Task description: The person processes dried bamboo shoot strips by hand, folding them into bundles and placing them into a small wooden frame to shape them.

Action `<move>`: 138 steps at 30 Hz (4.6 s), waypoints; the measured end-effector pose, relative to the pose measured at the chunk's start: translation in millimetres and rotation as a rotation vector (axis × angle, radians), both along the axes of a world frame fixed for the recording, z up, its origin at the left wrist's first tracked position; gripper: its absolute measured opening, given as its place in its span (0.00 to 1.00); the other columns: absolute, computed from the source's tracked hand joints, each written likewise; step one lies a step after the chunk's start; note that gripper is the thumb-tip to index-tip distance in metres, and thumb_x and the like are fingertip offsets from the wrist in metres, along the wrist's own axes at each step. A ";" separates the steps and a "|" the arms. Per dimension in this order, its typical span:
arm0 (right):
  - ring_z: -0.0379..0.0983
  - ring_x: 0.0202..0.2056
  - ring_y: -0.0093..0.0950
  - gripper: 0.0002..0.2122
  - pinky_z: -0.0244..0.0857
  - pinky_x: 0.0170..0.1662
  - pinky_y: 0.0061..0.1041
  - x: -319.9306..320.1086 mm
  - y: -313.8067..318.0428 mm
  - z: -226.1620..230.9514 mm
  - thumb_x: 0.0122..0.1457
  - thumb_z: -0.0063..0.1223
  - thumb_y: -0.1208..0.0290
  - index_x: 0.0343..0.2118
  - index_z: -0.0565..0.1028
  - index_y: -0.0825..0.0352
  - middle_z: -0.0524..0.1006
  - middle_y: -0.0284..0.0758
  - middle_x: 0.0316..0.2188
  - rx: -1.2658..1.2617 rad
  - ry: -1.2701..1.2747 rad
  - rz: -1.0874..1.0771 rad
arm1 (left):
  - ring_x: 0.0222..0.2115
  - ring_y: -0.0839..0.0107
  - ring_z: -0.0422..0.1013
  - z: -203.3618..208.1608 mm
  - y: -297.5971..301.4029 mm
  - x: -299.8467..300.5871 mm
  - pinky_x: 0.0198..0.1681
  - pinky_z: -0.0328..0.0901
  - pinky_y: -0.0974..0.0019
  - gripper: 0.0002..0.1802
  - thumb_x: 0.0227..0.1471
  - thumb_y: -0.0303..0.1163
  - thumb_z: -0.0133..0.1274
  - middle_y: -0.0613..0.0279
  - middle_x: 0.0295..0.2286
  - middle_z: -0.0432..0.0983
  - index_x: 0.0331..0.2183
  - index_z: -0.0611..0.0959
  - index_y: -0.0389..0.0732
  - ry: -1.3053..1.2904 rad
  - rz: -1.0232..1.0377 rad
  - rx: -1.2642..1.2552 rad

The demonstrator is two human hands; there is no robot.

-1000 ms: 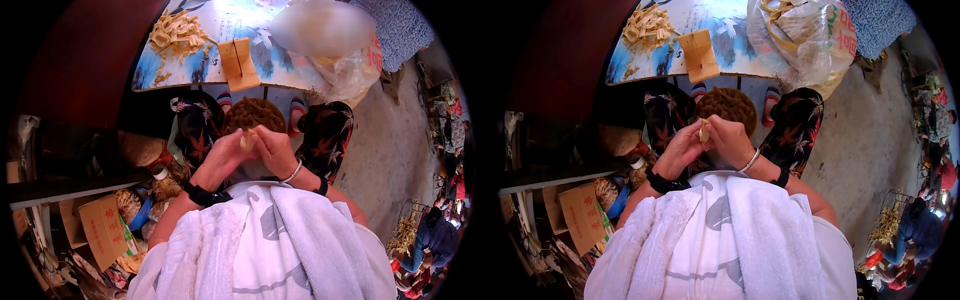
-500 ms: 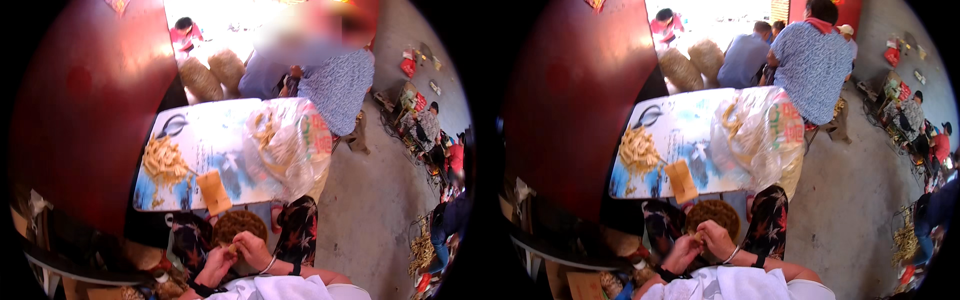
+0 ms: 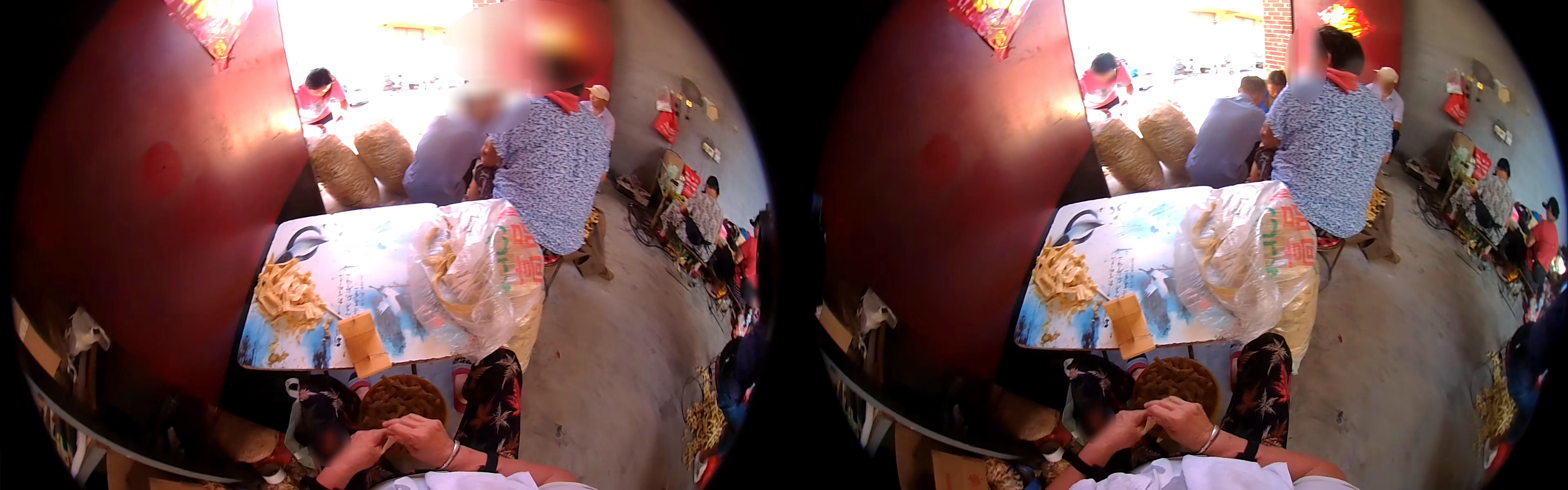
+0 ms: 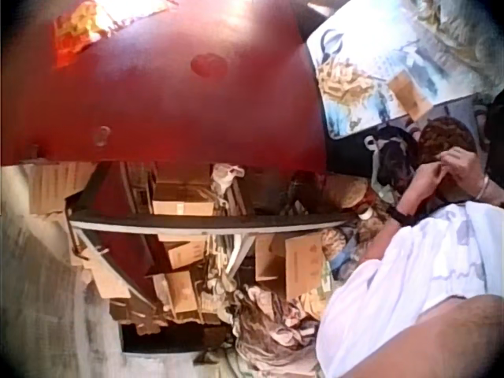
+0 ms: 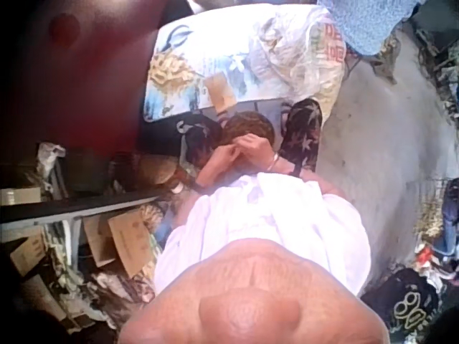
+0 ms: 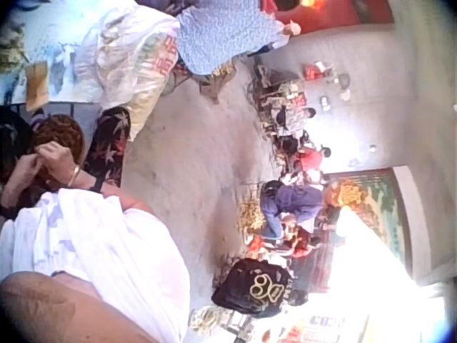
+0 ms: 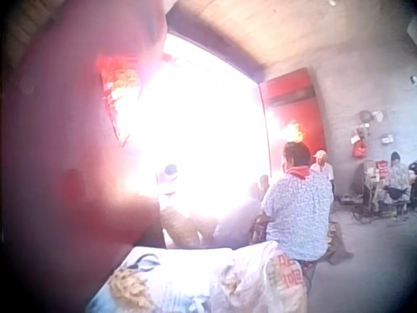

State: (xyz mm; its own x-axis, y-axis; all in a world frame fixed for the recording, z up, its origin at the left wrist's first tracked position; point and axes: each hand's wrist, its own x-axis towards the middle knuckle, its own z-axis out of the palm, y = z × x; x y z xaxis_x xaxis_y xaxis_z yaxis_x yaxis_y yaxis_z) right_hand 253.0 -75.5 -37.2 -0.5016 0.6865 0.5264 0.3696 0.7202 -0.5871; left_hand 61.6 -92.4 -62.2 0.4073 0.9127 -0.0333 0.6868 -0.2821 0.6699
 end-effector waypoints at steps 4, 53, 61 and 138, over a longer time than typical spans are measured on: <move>0.79 0.31 0.33 0.05 0.73 0.32 0.23 -11.0 0.0 -12.0 0.60 0.50 0.71 0.36 0.73 0.65 0.80 0.39 0.31 -0.564 0.295 -0.070 | 0.28 0.60 0.74 39.5 -8.0 8.5 0.28 0.69 0.62 0.05 0.50 0.30 0.51 0.57 0.27 0.73 0.32 0.78 0.42 0.387 -0.042 0.287; 0.61 0.23 0.11 0.10 0.53 0.24 0.10 -6.2 19.7 -27.9 0.62 0.50 0.70 0.45 0.66 0.62 0.72 0.25 0.30 -1.377 0.770 0.318 | 0.19 0.80 0.72 8.4 4.9 11.4 0.20 0.66 0.76 0.05 0.54 0.29 0.55 0.63 0.22 0.77 0.28 0.78 0.37 -0.777 0.626 -0.329; 0.72 0.33 0.16 0.11 0.68 0.36 0.15 -15.4 14.6 -26.2 0.59 0.55 0.73 0.43 0.68 0.67 0.76 0.29 0.35 -0.841 0.446 0.033 | 0.21 0.79 0.73 30.5 -7.9 19.9 0.23 0.67 0.76 0.05 0.52 0.26 0.56 0.64 0.23 0.78 0.32 0.81 0.35 -0.608 0.577 -0.079; 0.68 0.20 0.14 0.10 0.60 0.22 0.14 -20.1 31.4 -3.5 0.59 0.55 0.64 0.34 0.74 0.67 0.74 0.28 0.20 -1.162 0.465 0.062 | 0.24 0.57 0.75 21.9 -13.2 16.3 0.28 0.67 0.66 0.04 0.55 0.26 0.53 0.49 0.24 0.75 0.34 0.78 0.37 -0.403 0.434 0.131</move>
